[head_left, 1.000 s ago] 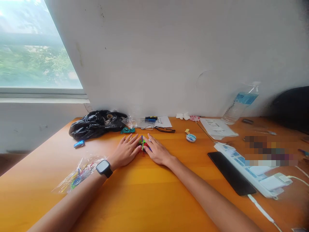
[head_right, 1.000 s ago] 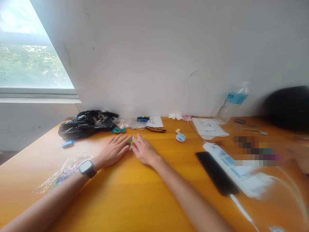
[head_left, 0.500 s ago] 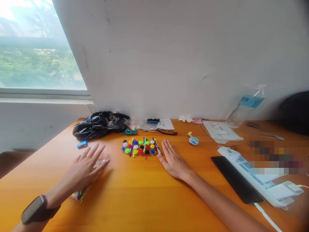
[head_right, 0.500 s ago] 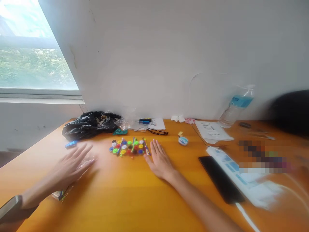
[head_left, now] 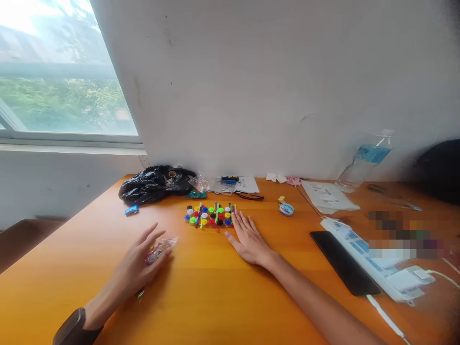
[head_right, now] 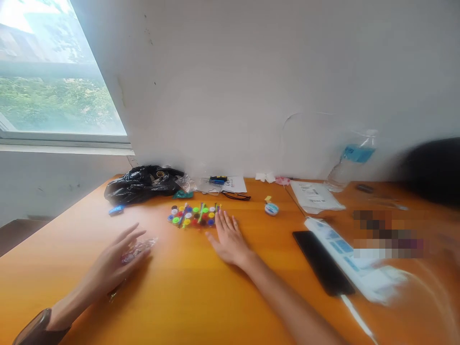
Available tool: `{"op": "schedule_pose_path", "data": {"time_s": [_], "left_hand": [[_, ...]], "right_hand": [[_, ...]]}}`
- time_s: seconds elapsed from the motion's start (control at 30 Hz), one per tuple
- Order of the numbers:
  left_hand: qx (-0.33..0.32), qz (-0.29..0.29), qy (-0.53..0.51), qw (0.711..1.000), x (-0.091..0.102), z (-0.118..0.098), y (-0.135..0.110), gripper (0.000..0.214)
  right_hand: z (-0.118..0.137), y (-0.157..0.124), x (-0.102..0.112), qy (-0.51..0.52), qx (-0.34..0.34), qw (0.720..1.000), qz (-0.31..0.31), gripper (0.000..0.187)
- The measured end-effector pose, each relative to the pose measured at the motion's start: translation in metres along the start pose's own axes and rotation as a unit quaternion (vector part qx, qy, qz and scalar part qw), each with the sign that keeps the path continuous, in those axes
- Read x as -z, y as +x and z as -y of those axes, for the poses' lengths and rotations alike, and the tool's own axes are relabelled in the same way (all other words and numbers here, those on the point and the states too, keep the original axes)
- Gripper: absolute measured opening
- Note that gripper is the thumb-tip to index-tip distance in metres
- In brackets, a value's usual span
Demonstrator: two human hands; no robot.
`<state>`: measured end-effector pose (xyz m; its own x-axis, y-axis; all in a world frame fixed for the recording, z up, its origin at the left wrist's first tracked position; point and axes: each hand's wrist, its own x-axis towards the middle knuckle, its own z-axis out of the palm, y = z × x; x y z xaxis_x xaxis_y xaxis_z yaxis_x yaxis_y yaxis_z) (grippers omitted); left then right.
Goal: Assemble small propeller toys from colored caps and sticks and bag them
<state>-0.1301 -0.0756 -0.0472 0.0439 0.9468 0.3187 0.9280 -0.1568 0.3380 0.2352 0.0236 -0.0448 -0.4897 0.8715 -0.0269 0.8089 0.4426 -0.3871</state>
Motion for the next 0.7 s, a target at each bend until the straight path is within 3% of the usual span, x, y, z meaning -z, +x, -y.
{"op": "schedule_pose_path", "data": {"time_s": [0.13, 0.27, 0.47, 0.7], "left_hand": [[-0.089, 0.018, 0.051, 0.995, -0.002, -0.025, 0.014, 0.069], [-0.169, 0.064, 0.036, 0.983, -0.009, -0.04, 0.058, 0.069], [-0.206, 0.118, 0.017, 0.971, -0.042, -0.031, 0.129, 0.076], [-0.216, 0.126, -0.018, 0.968, -0.06, -0.02, 0.139, 0.075]], "right_hand": [[-0.003, 0.005, -0.002, 0.007, 0.022, 0.999, -0.038, 0.085], [-0.003, 0.02, 0.001, 0.001, 0.057, 0.997, -0.052, 0.081], [0.004, 0.049, 0.003, -0.003, 0.066, 0.997, -0.05, 0.076], [-0.002, 0.061, 0.0, 0.011, 0.103, 0.994, -0.043, 0.073]]}}
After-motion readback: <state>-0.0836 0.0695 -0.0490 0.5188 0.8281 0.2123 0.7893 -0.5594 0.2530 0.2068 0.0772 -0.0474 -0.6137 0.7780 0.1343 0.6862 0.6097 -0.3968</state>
